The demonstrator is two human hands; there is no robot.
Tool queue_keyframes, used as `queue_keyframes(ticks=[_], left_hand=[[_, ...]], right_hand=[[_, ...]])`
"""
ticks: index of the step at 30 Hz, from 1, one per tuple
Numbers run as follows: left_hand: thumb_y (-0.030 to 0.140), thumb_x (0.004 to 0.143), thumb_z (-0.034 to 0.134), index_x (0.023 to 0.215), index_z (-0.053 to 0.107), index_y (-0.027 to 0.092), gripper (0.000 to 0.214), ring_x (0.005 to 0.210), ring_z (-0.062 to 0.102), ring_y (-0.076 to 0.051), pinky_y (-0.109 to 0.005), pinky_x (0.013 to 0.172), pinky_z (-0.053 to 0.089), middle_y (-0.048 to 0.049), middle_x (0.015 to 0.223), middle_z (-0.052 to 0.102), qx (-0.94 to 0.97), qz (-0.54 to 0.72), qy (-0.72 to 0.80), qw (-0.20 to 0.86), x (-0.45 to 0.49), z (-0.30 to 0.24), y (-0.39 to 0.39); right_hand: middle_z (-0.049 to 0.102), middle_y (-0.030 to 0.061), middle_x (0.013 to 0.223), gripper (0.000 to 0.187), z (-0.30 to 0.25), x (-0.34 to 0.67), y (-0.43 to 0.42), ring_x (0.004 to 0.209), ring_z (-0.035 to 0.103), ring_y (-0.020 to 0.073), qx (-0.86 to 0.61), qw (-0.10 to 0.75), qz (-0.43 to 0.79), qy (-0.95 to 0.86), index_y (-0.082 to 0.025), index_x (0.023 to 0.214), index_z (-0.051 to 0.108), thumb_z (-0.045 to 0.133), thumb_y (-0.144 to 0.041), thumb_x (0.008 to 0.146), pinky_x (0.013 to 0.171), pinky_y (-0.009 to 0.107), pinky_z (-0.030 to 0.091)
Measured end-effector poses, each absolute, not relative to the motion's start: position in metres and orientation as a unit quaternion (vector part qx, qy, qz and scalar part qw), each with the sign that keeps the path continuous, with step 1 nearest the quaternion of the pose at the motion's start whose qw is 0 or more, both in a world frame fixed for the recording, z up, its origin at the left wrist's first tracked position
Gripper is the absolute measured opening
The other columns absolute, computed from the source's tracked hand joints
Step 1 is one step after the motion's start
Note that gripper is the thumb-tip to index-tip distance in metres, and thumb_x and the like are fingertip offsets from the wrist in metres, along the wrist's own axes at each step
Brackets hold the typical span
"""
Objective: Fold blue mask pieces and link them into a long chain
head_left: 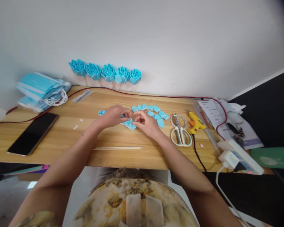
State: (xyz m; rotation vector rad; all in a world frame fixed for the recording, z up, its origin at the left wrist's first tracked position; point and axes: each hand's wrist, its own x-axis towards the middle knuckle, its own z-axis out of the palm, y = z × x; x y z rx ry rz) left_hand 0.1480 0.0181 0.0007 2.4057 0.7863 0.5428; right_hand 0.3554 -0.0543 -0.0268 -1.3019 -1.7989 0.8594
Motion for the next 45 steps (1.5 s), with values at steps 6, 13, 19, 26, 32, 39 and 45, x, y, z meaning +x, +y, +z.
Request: queue_keyframes(ticks=[6,13,19,26,32,39,45], left_hand=[[0.022,0.082,0.066,0.082,0.070,0.020,0.005,0.073,0.064,-0.015,-0.024,0.070,0.042,-0.0004,0.079,0.073,0.898,0.199,0.289,0.267,0.149,0.002,0.016],[0.025,0.083,0.065,0.082,0.070,0.020,0.007,0.074,0.064,-0.015,-0.023,0.070,0.042,-0.0006,0.078,0.072,0.895,0.207,0.285,0.274,0.150,0.003,0.013],[0.023,0.083,0.066,0.082,0.070,0.020,0.005,0.074,0.064,-0.016,-0.024,0.071,0.042,-0.0010,0.080,0.072,0.890,0.214,0.283,0.286,0.151,0.000,0.013],[0.037,0.084,0.066,0.087,0.069,0.019,0.019,0.088,0.063,-0.020,-0.029,0.082,0.046,-0.0051,0.090,0.072,0.801,0.401,0.360,0.260,0.155,0.005,0.010],[0.062,0.088,0.049,0.074,0.067,0.014,0.053,0.054,0.051,-0.012,-0.024,0.052,0.042,-0.0033,0.062,0.062,0.708,0.356,0.417,0.445,0.163,0.006,-0.001],[0.089,0.069,0.051,0.087,0.065,0.013,0.079,0.051,0.056,-0.014,-0.025,0.043,0.044,-0.0064,0.067,0.065,0.626,0.197,0.405,0.637,0.176,-0.009,-0.006],[0.078,0.064,0.070,0.075,0.057,0.016,0.065,0.051,0.055,-0.011,-0.021,0.043,0.041,-0.0025,0.067,0.062,0.539,0.253,0.409,0.692,0.180,-0.006,-0.006]], right_hand=[[0.068,-0.0031,0.081,0.032,-0.028,0.356,-0.054,0.072,0.062,0.0131,-0.507,0.373,0.319,-0.709,-0.024,0.112,0.061,0.071,-0.022,0.081,0.071,0.027,0.046],[0.069,-0.0015,0.084,0.035,-0.032,0.355,-0.052,0.074,0.063,0.0145,-0.494,0.394,0.349,-0.692,-0.024,0.115,0.062,0.071,-0.024,0.081,0.071,0.028,0.048],[0.070,0.0008,0.090,0.045,-0.032,0.353,-0.053,0.079,0.065,0.0163,-0.485,0.397,0.392,-0.673,-0.025,0.125,0.060,0.069,-0.026,0.082,0.072,0.031,0.049],[0.063,-0.0017,0.086,0.044,-0.031,0.354,-0.050,0.075,0.059,0.0131,-0.493,0.470,0.399,-0.614,-0.024,0.124,0.057,0.064,-0.026,0.081,0.069,0.028,0.047],[0.058,-0.0053,0.077,0.052,-0.030,0.356,-0.042,0.065,0.054,0.0112,-0.464,0.586,0.479,-0.460,-0.026,0.127,0.053,0.069,-0.034,0.078,0.062,0.027,0.046],[0.054,-0.0072,0.070,0.062,-0.022,0.352,-0.045,0.062,0.051,0.0106,-0.442,0.616,0.528,-0.384,-0.026,0.129,0.054,0.076,-0.035,0.072,0.059,0.025,0.047],[0.056,-0.0047,0.078,0.059,-0.024,0.351,-0.046,0.070,0.055,0.0126,-0.445,0.599,0.534,-0.396,-0.028,0.123,0.057,0.079,-0.037,0.069,0.058,0.025,0.050]])
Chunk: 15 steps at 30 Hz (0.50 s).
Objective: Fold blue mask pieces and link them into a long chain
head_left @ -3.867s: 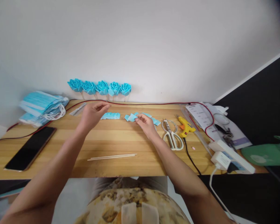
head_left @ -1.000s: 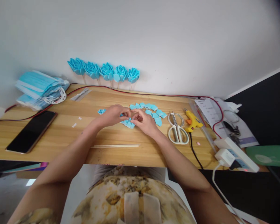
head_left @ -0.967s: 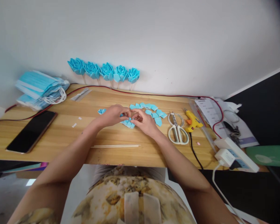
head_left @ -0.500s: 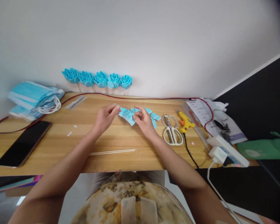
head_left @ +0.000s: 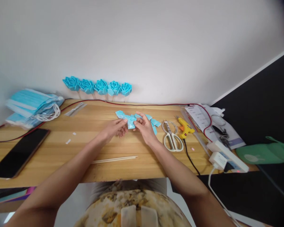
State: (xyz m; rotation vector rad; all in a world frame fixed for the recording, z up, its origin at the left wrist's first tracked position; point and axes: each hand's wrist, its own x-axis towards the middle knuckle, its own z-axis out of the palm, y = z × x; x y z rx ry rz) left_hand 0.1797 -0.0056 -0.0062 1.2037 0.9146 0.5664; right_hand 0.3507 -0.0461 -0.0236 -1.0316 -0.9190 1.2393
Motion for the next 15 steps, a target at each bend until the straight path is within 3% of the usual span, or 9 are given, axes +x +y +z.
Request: queue_keyframes(ticks=[6,15], left_hand=[[0.060,0.057,0.083,0.071,0.060,0.015,0.052,0.051,0.053,-0.009,-0.019,0.044,0.041,0.0009,0.063,0.059,0.519,0.303,0.415,0.683,0.1785,-0.0027,-0.0070],[0.047,0.062,0.078,0.070,0.061,0.016,0.037,0.047,0.051,-0.008,-0.020,0.044,0.041,0.0018,0.056,0.059,0.534,0.344,0.429,0.642,0.1828,-0.0076,-0.0087]], right_hand=[[0.056,-0.0038,0.081,0.056,-0.0262,0.3508,-0.0453,0.069,0.054,0.0117,-0.453,0.583,0.526,-0.422,-0.026,0.121,0.055,0.077,-0.036,0.070,0.059,0.025,0.051],[0.052,-0.0019,0.082,0.047,-0.0215,0.3519,-0.0502,0.075,0.055,0.0140,-0.459,0.563,0.542,-0.424,-0.026,0.121,0.058,0.068,-0.047,0.080,0.063,0.027,0.052]])
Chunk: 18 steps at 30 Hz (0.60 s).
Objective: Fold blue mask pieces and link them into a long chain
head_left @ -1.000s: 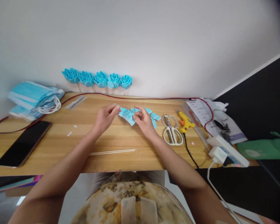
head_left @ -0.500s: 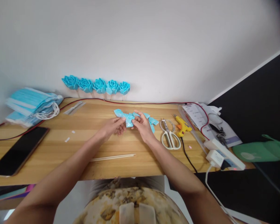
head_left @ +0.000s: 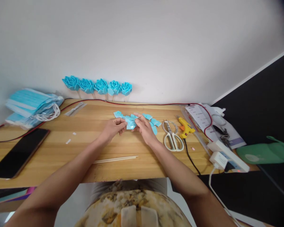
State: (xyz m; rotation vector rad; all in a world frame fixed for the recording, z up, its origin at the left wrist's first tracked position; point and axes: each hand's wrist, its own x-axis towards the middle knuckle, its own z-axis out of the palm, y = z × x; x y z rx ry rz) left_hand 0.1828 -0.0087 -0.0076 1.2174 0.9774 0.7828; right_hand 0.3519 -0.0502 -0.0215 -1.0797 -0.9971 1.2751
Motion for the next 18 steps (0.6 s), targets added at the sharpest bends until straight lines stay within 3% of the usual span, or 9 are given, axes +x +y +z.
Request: queue_keyframes(ticks=[4,10,18], left_hand=[[0.046,0.062,0.077,0.066,0.060,0.016,0.034,0.045,0.049,-0.008,-0.020,0.042,0.041,0.0025,0.055,0.057,0.558,0.339,0.416,0.633,0.185,-0.006,-0.011],[0.052,0.068,0.071,0.062,0.059,0.016,0.039,0.046,0.051,-0.008,-0.020,0.043,0.042,0.0009,0.056,0.058,0.579,0.309,0.408,0.635,0.184,-0.005,-0.010],[0.046,0.065,0.077,0.063,0.058,0.016,0.035,0.045,0.047,-0.007,-0.020,0.043,0.039,0.0020,0.056,0.057,0.569,0.330,0.412,0.631,0.184,-0.012,-0.009]], right_hand=[[0.053,-0.0042,0.077,0.053,-0.027,0.352,-0.047,0.070,0.051,0.0124,-0.465,0.552,0.524,-0.452,-0.025,0.123,0.056,0.074,-0.040,0.075,0.064,0.026,0.048],[0.049,-0.0055,0.075,0.047,-0.037,0.356,-0.044,0.066,0.046,0.0107,-0.486,0.543,0.458,-0.509,-0.025,0.125,0.057,0.069,-0.035,0.080,0.062,0.024,0.038],[0.047,-0.0054,0.074,0.046,-0.035,0.355,-0.046,0.066,0.045,0.0113,-0.482,0.538,0.458,-0.518,-0.025,0.123,0.057,0.068,-0.034,0.079,0.062,0.025,0.038]])
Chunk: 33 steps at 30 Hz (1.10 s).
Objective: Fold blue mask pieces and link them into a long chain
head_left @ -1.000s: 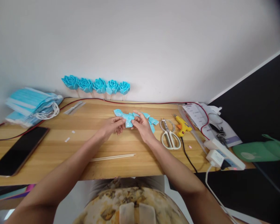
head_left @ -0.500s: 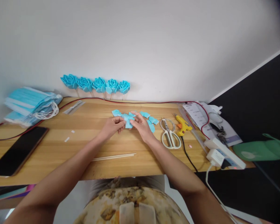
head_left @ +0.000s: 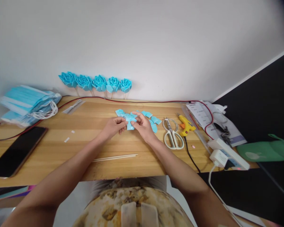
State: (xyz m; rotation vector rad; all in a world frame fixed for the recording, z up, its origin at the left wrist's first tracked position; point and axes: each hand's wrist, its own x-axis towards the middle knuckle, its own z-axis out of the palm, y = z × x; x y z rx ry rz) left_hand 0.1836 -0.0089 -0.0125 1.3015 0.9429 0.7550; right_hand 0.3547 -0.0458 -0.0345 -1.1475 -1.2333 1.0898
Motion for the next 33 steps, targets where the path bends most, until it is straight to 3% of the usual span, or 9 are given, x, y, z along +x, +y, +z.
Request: queue_keyframes(ticks=[8,13,18,25,33], left_hand=[[0.046,0.066,0.074,0.062,0.059,0.016,0.034,0.045,0.047,-0.007,-0.020,0.044,0.038,0.0013,0.056,0.058,0.578,0.346,0.421,0.608,0.1810,-0.0113,-0.0070],[0.046,0.066,0.074,0.062,0.059,0.016,0.033,0.046,0.046,-0.007,-0.020,0.044,0.037,0.0016,0.056,0.057,0.582,0.337,0.412,0.614,0.1822,-0.0111,-0.0089],[0.046,0.066,0.074,0.063,0.059,0.016,0.033,0.046,0.047,-0.007,-0.020,0.044,0.037,0.0016,0.056,0.057,0.582,0.336,0.411,0.616,0.1815,-0.0102,-0.0092],[0.048,0.066,0.076,0.063,0.058,0.017,0.036,0.044,0.045,-0.007,-0.021,0.044,0.038,0.0024,0.054,0.056,0.566,0.366,0.432,0.598,0.1804,-0.0098,-0.0073],[0.047,0.070,0.074,0.063,0.058,0.017,0.035,0.044,0.046,-0.007,-0.021,0.044,0.037,0.0024,0.055,0.056,0.557,0.402,0.424,0.590,0.1800,-0.0146,-0.0050]], right_hand=[[0.052,-0.0030,0.078,0.042,-0.0259,0.3564,-0.0491,0.073,0.052,0.0132,-0.482,0.536,0.497,-0.483,-0.026,0.123,0.060,0.062,-0.045,0.085,0.072,0.028,0.046],[0.048,-0.0051,0.073,0.045,-0.0290,0.3548,-0.0473,0.067,0.046,0.0116,-0.479,0.544,0.482,-0.492,-0.025,0.120,0.062,0.070,-0.040,0.079,0.064,0.025,0.040],[0.047,-0.0057,0.068,0.041,-0.0302,0.3570,-0.0459,0.065,0.045,0.0115,-0.487,0.548,0.466,-0.496,-0.023,0.117,0.064,0.067,-0.042,0.081,0.063,0.025,0.040],[0.061,0.0000,0.087,0.046,-0.0242,0.3568,-0.0487,0.080,0.061,0.0162,-0.466,0.541,0.541,-0.445,-0.028,0.121,0.061,0.067,-0.050,0.081,0.075,0.033,0.056],[0.060,-0.0013,0.087,0.048,-0.0257,0.3557,-0.0496,0.080,0.063,0.0147,-0.443,0.551,0.558,-0.434,-0.027,0.122,0.061,0.072,-0.047,0.080,0.074,0.031,0.058]])
